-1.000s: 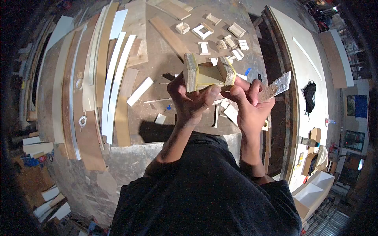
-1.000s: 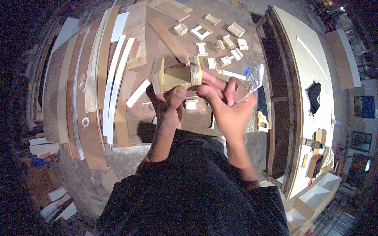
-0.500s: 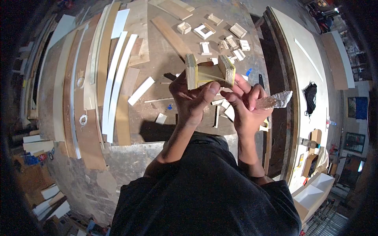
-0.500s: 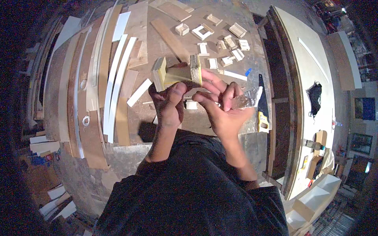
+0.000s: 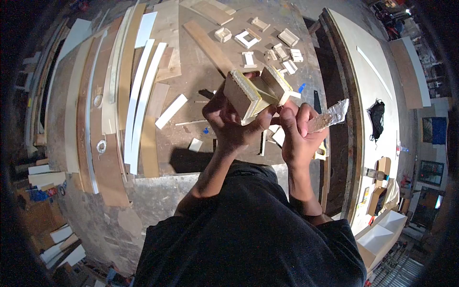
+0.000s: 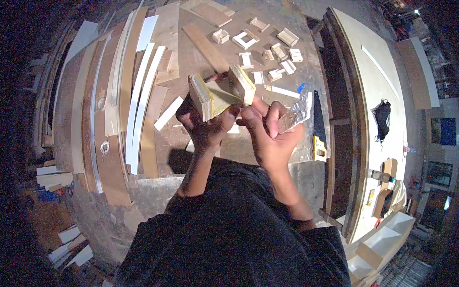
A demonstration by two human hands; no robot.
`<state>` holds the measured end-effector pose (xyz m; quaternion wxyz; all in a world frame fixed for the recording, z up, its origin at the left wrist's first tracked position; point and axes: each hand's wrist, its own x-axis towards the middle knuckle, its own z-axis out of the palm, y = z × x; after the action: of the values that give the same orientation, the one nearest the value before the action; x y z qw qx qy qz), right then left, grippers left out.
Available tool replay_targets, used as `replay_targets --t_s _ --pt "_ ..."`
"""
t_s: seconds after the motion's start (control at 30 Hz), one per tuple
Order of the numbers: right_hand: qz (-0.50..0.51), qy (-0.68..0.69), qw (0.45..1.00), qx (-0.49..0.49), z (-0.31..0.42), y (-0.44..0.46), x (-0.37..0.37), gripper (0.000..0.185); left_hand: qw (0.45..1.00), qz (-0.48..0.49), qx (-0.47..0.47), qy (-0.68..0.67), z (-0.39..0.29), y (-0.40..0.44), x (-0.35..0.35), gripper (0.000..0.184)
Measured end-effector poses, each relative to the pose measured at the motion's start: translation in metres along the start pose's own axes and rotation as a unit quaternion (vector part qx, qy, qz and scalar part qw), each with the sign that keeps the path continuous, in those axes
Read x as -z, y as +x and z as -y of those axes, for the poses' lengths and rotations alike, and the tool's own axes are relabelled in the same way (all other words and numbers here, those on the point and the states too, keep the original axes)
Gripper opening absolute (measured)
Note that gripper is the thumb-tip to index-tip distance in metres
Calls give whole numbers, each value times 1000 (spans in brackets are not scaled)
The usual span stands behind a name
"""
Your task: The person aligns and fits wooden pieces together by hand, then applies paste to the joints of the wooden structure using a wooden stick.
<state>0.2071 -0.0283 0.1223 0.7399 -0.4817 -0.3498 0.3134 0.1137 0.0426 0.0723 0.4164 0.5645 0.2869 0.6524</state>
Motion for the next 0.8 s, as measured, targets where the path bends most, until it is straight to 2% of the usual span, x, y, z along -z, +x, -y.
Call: replay_targets --t_s 0.1,0.23,0.33,0.5,0.63,0.67,0.73,0.8 --pt "7 -2 1000 -16 -6 1 8 45 998 3 -5 -68 4 0 2 60" --pt "27 39 998 -39 -6 3 8 46 999 11 -31 -24 5 2 2 61" --pt "59 56 996 -43 -7 8 10 50 996 -8 16 -84 4 -1 2 67" --pt "62 106 990 -66 -7 6 2 56 993 8 -118 8 14 6 4 80" --pt "71 61 995 -40 -11 6 2 57 997 -26 -68 -12 8 5 0 80" --pt "67 43 997 -25 -12 6 2 58 990 -13 -138 24 12 11 2 80" --pt "66 46 996 -34 -13 5 3 59 976 0 -207 61 12 11 3 79" --pt "64 50 996 -44 -14 5 3 60 992 -11 -123 24 5 4 0 76"
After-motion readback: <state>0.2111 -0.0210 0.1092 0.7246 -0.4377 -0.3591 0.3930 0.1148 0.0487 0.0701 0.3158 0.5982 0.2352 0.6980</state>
